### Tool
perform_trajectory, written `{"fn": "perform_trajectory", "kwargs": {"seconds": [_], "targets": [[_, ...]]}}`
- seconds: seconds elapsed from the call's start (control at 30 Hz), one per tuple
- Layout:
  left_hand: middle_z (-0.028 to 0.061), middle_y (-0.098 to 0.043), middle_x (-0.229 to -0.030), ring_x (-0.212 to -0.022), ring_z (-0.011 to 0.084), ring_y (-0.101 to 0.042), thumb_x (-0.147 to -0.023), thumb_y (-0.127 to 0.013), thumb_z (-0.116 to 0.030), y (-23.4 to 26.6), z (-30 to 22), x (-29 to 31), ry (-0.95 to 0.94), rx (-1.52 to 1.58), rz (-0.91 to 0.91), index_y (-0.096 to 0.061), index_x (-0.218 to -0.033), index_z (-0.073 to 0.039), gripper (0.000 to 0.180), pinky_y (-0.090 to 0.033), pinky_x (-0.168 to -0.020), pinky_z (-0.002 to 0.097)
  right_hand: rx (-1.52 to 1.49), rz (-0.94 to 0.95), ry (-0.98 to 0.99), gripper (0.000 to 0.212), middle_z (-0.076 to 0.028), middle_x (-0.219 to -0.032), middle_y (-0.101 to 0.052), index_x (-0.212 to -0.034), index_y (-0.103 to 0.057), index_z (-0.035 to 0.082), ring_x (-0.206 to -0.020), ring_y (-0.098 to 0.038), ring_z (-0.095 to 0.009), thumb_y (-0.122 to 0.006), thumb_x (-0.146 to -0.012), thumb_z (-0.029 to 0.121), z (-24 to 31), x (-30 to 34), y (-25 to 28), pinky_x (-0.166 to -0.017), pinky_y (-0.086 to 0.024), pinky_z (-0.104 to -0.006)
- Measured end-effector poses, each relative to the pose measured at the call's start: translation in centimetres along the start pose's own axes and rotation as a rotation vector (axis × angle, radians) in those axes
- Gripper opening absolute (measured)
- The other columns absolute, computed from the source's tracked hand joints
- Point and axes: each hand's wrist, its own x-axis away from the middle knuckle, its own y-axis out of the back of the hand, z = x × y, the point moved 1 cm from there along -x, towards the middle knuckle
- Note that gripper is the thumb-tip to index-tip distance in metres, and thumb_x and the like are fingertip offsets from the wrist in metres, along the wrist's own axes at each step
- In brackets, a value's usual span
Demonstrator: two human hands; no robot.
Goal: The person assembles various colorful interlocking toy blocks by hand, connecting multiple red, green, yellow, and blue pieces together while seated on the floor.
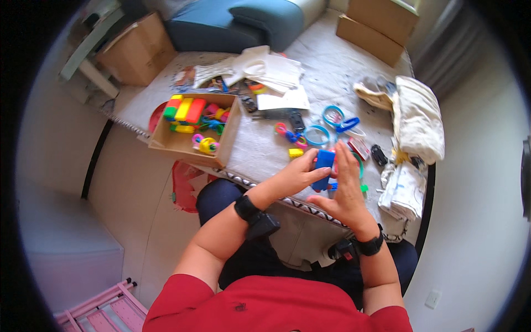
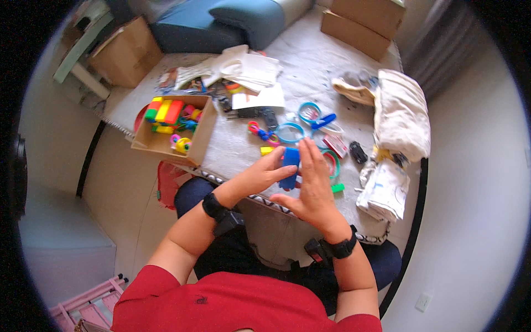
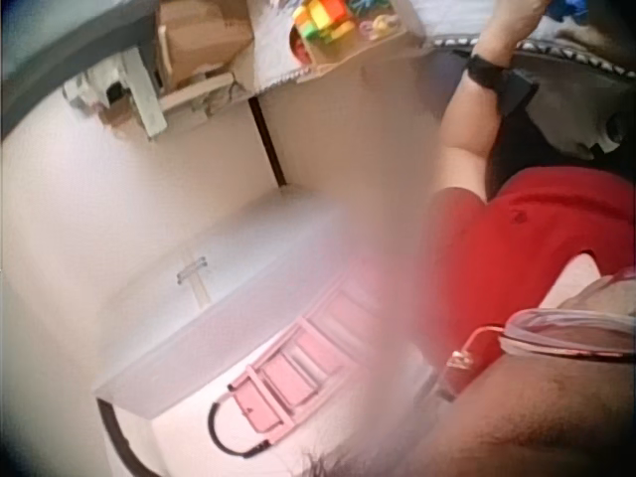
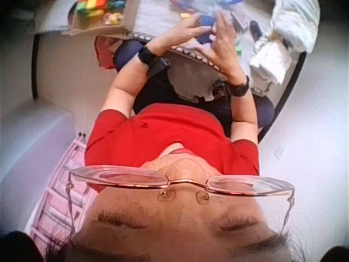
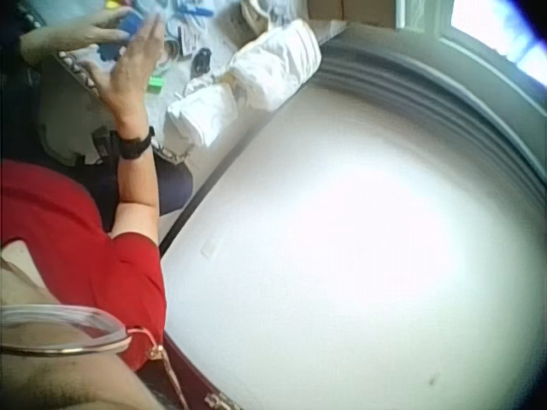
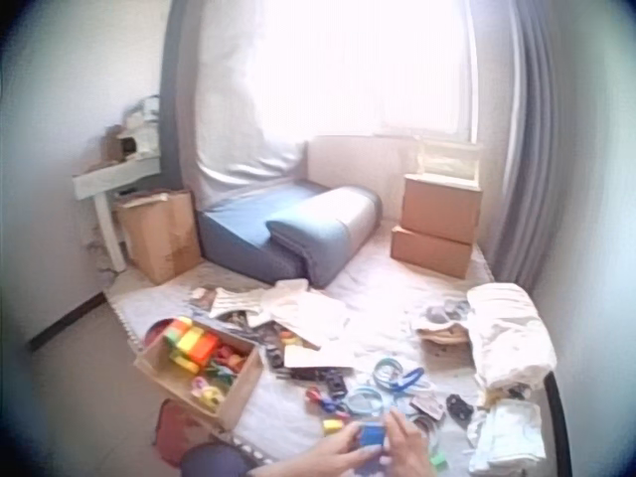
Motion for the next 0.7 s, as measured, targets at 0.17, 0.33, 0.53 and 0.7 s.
{"fn": "perform_trajectory", "kwargs": {"seconds": [0.17,0.33,0.53,0.7], "targets": [[0.0131,-0.061,-0.112,-0.095,0.0189,-0.066,-0.098,-0.059,-0.019,1.2,-1.7,0.7,-0.072,0.048,-0.136,-0.039,-0.127,-0.001,0.039,-0.056,-0.080,0.0301,-0.160,-0.007,-0.023,0.087,-0.018,-0.148,-0.032,-0.149,-0.030,0.007,-0.124,-0.047,-0.030,-0.080,-0.078,0.012,2.0,-2.3,-0.4,-0.087,-0.053,-0.0337],[0.0106,-0.060,-0.109,-0.099,0.0151,-0.064,-0.099,-0.058,-0.024,2.4,-3.2,2.3,-0.110,-0.028,-0.249,-0.044,-0.121,0.001,0.036,-0.054,-0.080,0.0286,-0.282,0.050,-0.093,0.081,-0.016,-0.144,-0.036,-0.146,-0.039,0.012,-0.117,-0.053,-0.028,-0.079,-0.075,0.004,4.1,-3.5,-1.5,-0.086,-0.053,-0.0340],[0.0081,-0.060,-0.104,-0.094,0.0114,-0.062,-0.100,-0.057,-0.032,3.4,-5.0,4.9,-0.087,-0.360,-0.269,-0.049,-0.121,-0.001,0.038,-0.051,-0.079,0.0267,-0.435,0.030,-0.141,0.073,-0.012,-0.129,-0.050,-0.138,-0.047,0.011,-0.114,-0.056,-0.022,-0.075,-0.073,-0.007,4.6,-3.5,-3.6,-0.078,-0.058,-0.0303],[0.0137,-0.062,-0.109,-0.094,0.0161,-0.065,-0.100,-0.055,-0.029,3.4,-7.4,7.3,0.017,-0.285,-0.255,-0.047,-0.126,-0.002,0.038,-0.057,-0.073,0.0296,-0.845,-0.105,-0.200,0.063,-0.008,-0.115,-0.055,-0.133,-0.047,0.008,-0.107,-0.059,-0.018,-0.069,-0.078,-0.013,3.8,-3.6,-4.8,-0.080,-0.059,-0.0295]]}}
